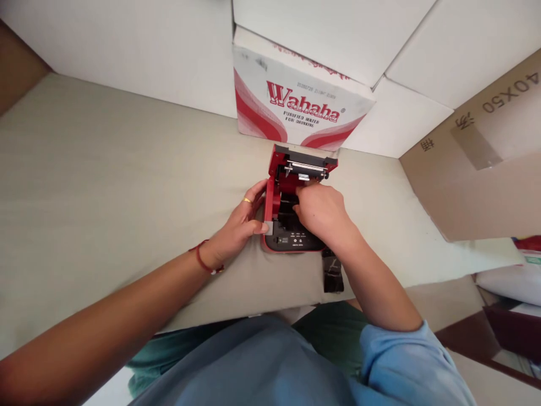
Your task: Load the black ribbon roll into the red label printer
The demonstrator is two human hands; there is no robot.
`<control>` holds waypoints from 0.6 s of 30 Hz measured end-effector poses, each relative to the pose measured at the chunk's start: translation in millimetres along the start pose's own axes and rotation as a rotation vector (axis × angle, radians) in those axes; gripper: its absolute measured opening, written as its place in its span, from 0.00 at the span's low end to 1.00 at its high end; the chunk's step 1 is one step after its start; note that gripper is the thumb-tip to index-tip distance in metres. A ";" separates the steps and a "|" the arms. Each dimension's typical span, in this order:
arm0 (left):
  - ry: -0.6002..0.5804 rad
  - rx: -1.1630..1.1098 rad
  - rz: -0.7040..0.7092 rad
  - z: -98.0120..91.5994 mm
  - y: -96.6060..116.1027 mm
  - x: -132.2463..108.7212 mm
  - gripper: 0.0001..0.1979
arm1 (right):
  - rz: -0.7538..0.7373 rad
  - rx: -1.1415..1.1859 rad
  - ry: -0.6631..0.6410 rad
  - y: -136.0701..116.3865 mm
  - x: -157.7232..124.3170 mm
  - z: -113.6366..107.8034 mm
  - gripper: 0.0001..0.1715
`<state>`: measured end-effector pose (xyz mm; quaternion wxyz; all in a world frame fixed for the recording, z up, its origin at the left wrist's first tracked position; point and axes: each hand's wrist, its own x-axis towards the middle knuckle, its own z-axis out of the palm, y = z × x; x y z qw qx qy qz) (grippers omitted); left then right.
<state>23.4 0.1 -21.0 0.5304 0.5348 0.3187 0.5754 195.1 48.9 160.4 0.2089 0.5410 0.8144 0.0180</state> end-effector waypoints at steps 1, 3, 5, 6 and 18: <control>-0.001 0.002 -0.001 -0.3 -0.5 0.0 0.52 | 0.014 -0.004 -0.007 -2.5 0.4 -1.2 0.22; -0.004 0.002 0.001 -0.6 -1.3 0.2 0.52 | 0.047 -0.018 -0.028 -6.6 1.4 -3.2 0.22; -0.003 0.002 0.007 -0.2 -1.4 0.5 0.52 | 0.069 -0.018 -0.030 -7.9 1.6 -2.4 0.22; -0.001 0.003 0.008 0.3 -1.3 0.6 0.52 | 0.076 -0.008 -0.014 -7.3 1.3 -0.6 0.22; 0.021 0.046 0.032 4.8 1.3 2.0 0.47 | 0.096 0.118 0.090 2.8 -5.1 13.7 0.26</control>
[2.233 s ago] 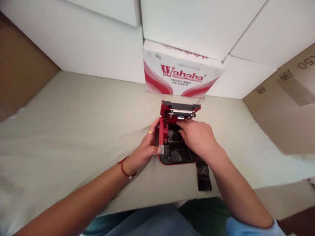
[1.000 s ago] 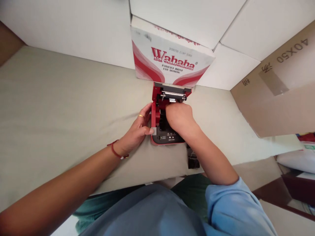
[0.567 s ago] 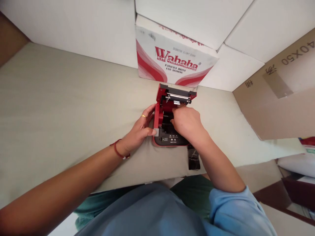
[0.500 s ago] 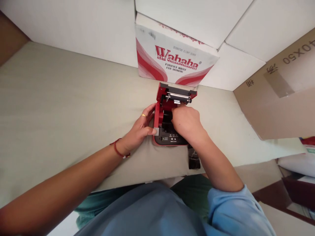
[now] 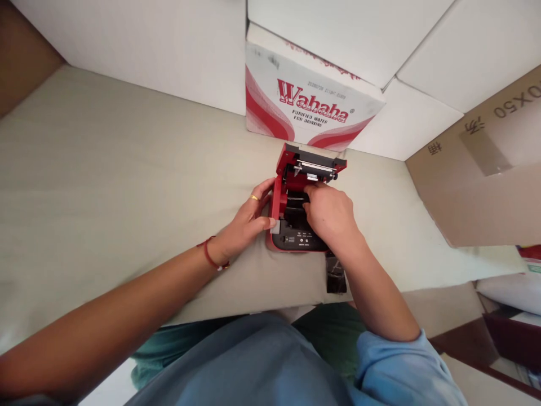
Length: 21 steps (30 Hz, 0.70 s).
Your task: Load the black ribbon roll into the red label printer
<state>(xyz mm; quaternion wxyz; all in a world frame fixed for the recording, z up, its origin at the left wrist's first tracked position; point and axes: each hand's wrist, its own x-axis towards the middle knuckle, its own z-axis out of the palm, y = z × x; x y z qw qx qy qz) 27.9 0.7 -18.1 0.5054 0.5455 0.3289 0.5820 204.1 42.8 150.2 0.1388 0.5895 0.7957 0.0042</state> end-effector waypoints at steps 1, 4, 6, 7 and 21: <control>-0.004 0.003 0.005 -0.1 0.1 0.2 0.47 | -0.002 -0.008 -0.011 -0.1 0.3 -1.2 0.26; -0.014 0.016 0.022 -0.8 0.3 0.7 0.47 | -0.014 -0.016 -0.030 0.3 0.7 -3.5 0.27; -0.018 0.024 0.025 -1.3 0.3 0.7 0.47 | -0.029 -0.012 -0.036 0.7 0.3 -4.3 0.28; -0.019 0.026 0.023 -1.5 0.2 0.6 0.46 | -0.038 -0.011 -0.038 0.9 0.1 -4.5 0.29; -0.012 -0.005 0.003 -0.9 0.6 1.0 0.47 | -0.084 -0.080 -0.113 -3.4 1.1 -11.3 0.26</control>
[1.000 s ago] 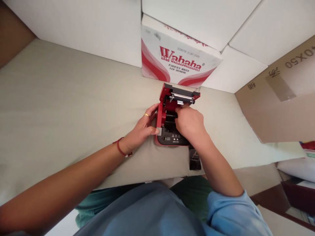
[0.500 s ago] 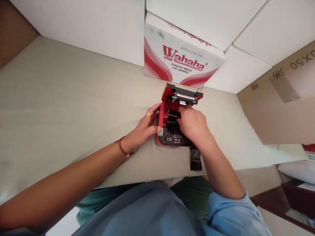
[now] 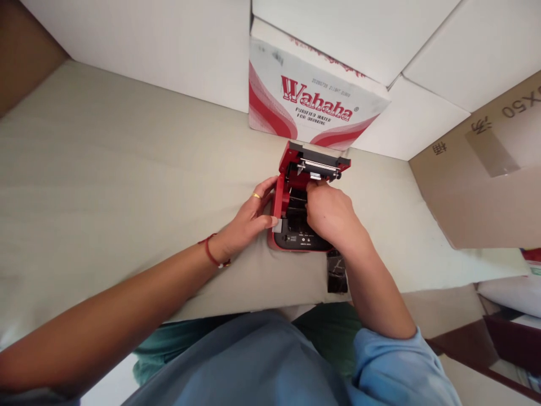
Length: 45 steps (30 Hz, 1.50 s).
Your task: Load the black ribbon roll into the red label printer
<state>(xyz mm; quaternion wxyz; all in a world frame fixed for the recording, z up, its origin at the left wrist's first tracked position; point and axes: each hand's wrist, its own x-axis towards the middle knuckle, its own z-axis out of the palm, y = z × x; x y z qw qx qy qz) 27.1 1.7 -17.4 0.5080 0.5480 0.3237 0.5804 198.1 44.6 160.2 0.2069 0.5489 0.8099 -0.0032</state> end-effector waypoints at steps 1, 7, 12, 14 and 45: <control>0.001 -0.005 -0.009 -0.2 0.5 -0.2 0.47 | 0.001 0.007 -0.005 -0.9 -0.3 -1.0 0.27; -0.020 -0.054 -0.076 -1.7 4.9 0.0 0.49 | -0.007 0.044 -0.002 -1.5 0.2 -2.0 0.31; -0.024 -0.057 -0.073 -2.1 6.8 0.6 0.49 | 0.034 0.091 0.063 -1.5 1.4 4.6 0.32; -0.031 -0.067 -0.074 -2.3 7.0 0.6 0.49 | 0.052 0.150 0.107 0.1 -3.0 6.6 0.32; -0.030 -0.140 -0.081 -9.3 7.5 1.5 0.47 | -0.234 0.635 0.212 129.6 -52.1 109.6 0.17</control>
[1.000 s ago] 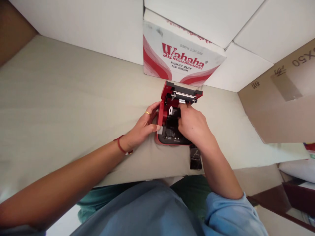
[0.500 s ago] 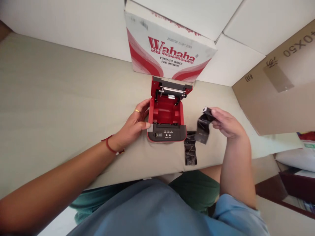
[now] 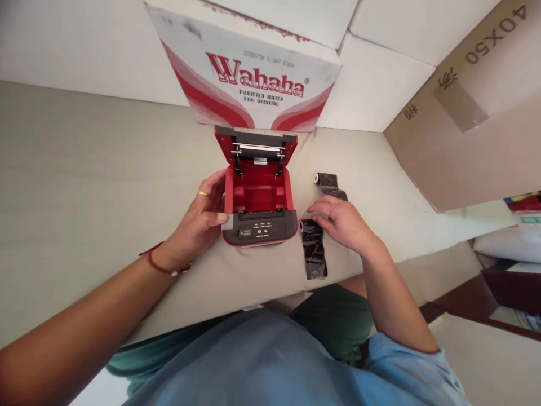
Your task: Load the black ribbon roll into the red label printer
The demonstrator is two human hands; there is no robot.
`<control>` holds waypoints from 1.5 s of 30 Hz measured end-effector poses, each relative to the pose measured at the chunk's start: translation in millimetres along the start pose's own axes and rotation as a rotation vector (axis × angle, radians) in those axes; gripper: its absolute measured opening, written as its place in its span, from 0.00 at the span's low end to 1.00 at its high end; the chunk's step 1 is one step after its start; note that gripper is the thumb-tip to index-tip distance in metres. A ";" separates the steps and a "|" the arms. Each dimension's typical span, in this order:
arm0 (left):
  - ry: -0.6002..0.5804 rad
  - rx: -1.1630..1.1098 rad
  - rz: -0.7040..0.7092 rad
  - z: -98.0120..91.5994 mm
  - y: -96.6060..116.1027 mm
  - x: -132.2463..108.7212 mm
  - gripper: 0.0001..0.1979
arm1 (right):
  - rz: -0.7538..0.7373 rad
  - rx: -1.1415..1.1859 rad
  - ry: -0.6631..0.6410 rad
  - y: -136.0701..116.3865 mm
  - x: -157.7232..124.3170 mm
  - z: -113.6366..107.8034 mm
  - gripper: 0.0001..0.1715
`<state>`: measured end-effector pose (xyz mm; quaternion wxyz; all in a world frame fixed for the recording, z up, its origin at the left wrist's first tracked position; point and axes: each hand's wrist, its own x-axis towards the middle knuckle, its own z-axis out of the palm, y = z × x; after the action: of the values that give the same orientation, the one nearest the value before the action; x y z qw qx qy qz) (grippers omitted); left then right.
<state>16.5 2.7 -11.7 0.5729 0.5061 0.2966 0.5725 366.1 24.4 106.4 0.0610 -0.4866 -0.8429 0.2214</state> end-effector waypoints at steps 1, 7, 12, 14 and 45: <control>0.007 -0.004 0.000 -0.2 -0.1 0.1 0.47 | 0.011 -0.037 -0.037 -0.5 -1.0 3.7 0.18; -0.006 0.001 0.005 -1.1 0.0 -1.2 0.46 | 0.069 -0.020 -0.065 3.2 -13.8 12.8 0.19; -0.030 -0.008 0.009 -0.8 -0.1 -2.1 0.46 | 0.060 0.029 -0.134 -1.1 -31.7 11.8 0.20; -0.022 -0.020 -0.004 -0.7 -1.1 -1.6 0.47 | 0.054 0.028 -0.160 -1.3 -32.7 14.9 0.22; -0.008 0.002 -0.019 2.7 -2.6 -1.8 0.49 | 0.066 0.115 0.075 -81.9 101.0 6.1 0.26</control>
<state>19.6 0.8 -13.7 0.5791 0.5062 0.2997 0.5645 246.8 72.9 125.0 0.1131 -0.5179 -0.8093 0.2531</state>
